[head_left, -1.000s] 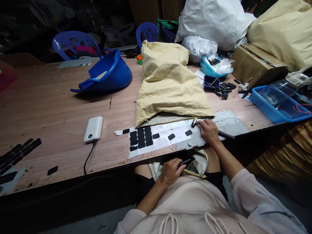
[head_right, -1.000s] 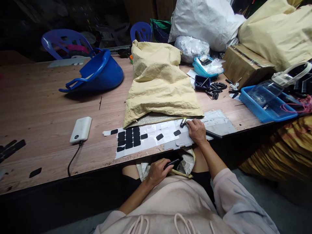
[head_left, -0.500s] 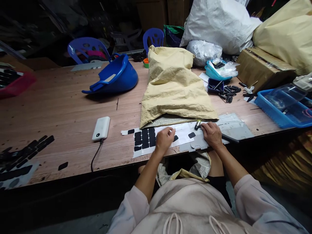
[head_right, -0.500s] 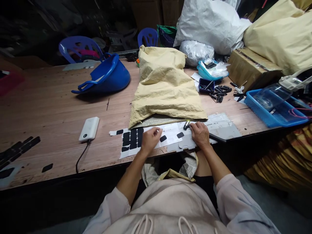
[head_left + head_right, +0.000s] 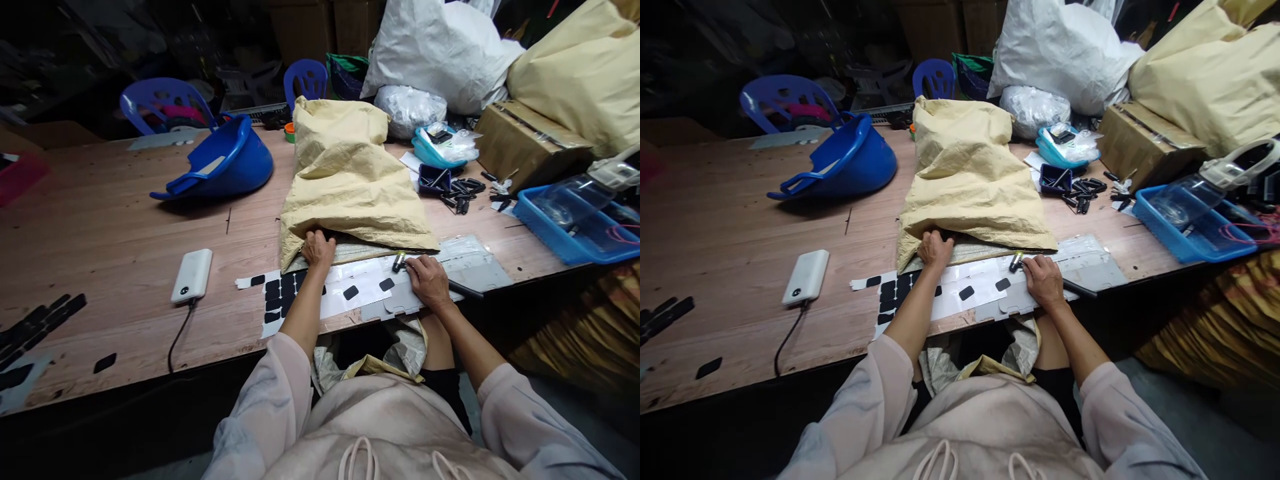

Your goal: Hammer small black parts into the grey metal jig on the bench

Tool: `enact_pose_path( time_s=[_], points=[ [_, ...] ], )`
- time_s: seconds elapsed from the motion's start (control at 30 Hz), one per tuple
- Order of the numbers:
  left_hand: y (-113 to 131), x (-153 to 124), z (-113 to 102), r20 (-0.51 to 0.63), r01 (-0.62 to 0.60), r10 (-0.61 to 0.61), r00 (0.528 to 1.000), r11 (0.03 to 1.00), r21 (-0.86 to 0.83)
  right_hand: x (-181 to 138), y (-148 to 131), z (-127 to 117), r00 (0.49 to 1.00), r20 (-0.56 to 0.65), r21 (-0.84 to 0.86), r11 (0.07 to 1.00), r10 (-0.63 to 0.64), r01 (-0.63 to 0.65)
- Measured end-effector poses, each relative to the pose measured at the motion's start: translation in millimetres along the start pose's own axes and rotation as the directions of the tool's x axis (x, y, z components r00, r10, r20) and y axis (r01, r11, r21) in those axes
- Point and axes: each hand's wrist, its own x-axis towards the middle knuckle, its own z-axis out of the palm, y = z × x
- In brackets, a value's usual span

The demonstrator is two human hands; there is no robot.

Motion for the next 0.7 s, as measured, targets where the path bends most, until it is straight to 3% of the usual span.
enact_pose_path(
  time_s=[0.2,0.3,0.4,0.57,0.7],
  points=[
    [-6,-1,-11,0.050,0.004,-0.004,0.999,1.000,0.000,1,-2,-1,0.999,0.026,-0.005,1.000,0.023,-0.023],
    [-19,-19,-17,0.010,-0.028,0.029,1.000,0.998,-0.061,0,-2,-1,1.000,0.018,-0.003,1.000,0.019,-0.019],
    [-36,-49,-18,-0.048,-0.141,0.135,0.990,0.975,-0.171,0,-1,-1,1.000,0.017,-0.005,1.000,0.016,-0.016],
    [-51,-105,-2,0.020,-0.393,0.441,0.897,0.818,-0.421,1,-1,-1,1.000,0.023,-0.011,1.000,0.014,-0.014],
    [-45,-126,12,0.096,-0.475,0.551,0.829,0.784,-0.400,1,-1,-1,1.000,0.017,0.008,1.000,0.024,-0.024]
  ],
)
